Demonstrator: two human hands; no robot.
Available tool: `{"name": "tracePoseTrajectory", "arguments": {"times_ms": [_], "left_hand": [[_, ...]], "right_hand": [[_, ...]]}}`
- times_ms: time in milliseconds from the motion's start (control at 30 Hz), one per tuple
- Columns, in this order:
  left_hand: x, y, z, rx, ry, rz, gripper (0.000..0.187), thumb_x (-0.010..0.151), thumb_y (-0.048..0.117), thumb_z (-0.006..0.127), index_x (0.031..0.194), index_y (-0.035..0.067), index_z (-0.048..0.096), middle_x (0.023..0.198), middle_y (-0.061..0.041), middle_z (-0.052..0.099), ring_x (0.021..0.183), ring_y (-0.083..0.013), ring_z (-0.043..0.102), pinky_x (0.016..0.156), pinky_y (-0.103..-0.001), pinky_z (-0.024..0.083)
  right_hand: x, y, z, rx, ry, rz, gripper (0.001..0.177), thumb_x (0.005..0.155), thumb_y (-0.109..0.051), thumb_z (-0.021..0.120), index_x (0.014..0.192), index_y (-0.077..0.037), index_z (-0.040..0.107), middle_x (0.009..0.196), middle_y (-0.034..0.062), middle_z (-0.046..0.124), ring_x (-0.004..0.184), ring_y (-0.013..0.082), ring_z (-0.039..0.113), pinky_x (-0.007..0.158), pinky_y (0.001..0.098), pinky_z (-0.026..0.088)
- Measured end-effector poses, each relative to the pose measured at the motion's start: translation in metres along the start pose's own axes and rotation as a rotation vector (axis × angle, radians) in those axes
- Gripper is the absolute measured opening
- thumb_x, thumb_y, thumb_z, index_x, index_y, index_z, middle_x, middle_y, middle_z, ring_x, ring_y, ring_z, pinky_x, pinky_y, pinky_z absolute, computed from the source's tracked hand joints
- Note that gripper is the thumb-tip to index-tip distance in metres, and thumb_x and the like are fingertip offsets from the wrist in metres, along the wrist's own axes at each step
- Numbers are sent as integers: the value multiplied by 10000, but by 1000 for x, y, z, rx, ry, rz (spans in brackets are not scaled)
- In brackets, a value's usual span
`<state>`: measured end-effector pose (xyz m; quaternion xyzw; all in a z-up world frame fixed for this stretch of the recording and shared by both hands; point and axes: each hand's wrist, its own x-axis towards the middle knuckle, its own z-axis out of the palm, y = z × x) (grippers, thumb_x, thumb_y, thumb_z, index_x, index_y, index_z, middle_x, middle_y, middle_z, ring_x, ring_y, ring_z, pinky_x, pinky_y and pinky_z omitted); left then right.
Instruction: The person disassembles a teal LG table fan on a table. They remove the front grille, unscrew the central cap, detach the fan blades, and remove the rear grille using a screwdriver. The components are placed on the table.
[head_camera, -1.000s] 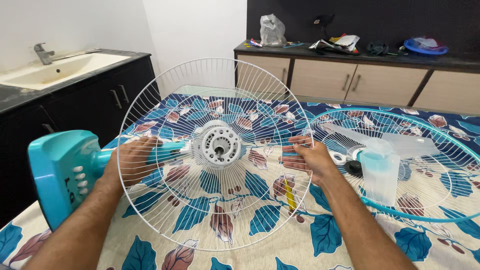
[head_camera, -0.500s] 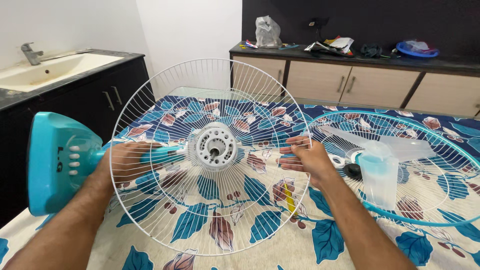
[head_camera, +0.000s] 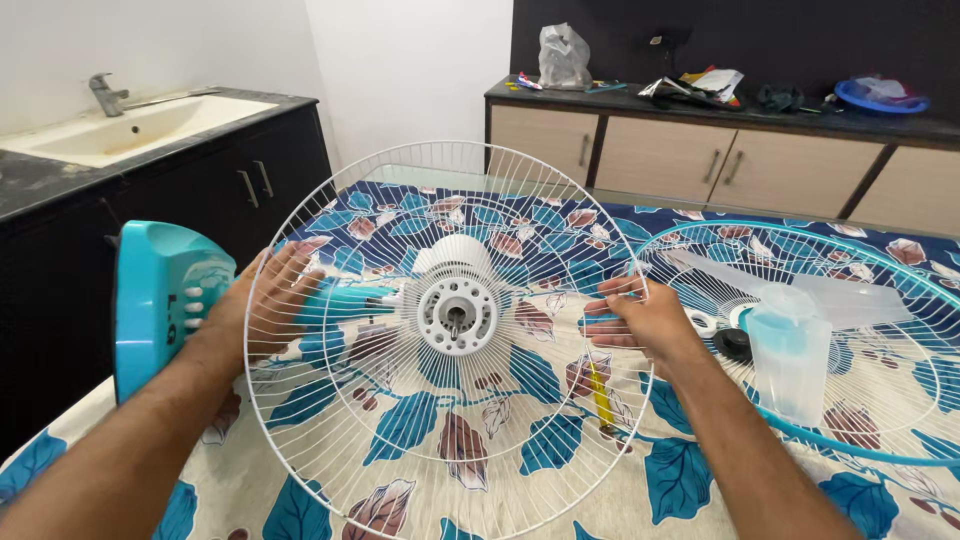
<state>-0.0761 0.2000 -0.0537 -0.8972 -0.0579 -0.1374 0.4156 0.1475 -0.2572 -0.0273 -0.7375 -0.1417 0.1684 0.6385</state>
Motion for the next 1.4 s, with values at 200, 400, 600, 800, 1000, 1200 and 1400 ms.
{"name": "tracePoseTrajectory", "arguments": {"times_ms": [200,400,600,800,1000,1200,1400], "left_hand": [[-22,17,-17,-203,-69,-180,632,971,264,620,1548,210,366,1571,-155,432,1523,-291,313,1307,-515,123],[-39,35,-23,-249,35,-257,684,898,198,644,1526,188,372,1529,-165,478,1478,-323,363,1251,-596,94],[-23,28,-17,-427,-149,-345,707,815,224,748,1455,306,458,1568,-60,442,1533,-281,304,1292,-540,83],[-8,18,-21,-578,-257,-316,692,833,218,742,1466,296,472,1555,-126,406,1513,-344,241,1241,-559,132],[9,9,-27,-1182,151,-328,615,750,193,748,1348,158,609,1471,-151,557,1352,-367,540,1118,-501,442],[12,13,-60,-2120,292,-1001,733,1009,619,371,1344,34,658,1279,-157,745,1141,-298,733,984,-468,550],[48,14,-88,-2053,60,-734,885,958,737,219,1441,77,559,1265,-199,730,1140,-350,727,1052,-461,471]], "right_hand": [[-8,-23,-12,-63,-22,37,276,1007,-50,507,1266,1,590,1140,252,745,893,351,782,716,390,621],[-16,-36,-25,-145,-58,-4,286,1011,-43,488,1262,37,597,1132,255,748,884,362,787,715,390,624],[-25,-49,-46,-140,-175,-51,302,991,-72,540,1260,32,630,1122,253,759,862,355,779,708,398,667],[-15,-55,-61,5,-104,-7,317,1008,-65,481,1300,-6,586,1163,258,733,948,372,765,752,421,612],[48,-33,-38,247,-43,117,337,1020,-26,423,1333,42,526,1246,284,698,1058,406,738,835,423,600],[129,-9,16,707,-98,209,394,1002,-27,355,1360,104,456,1343,368,586,1196,493,659,954,517,559],[205,-33,84,878,-238,142,422,1022,-27,362,1381,191,319,1348,391,531,1213,547,633,971,570,550]]}}
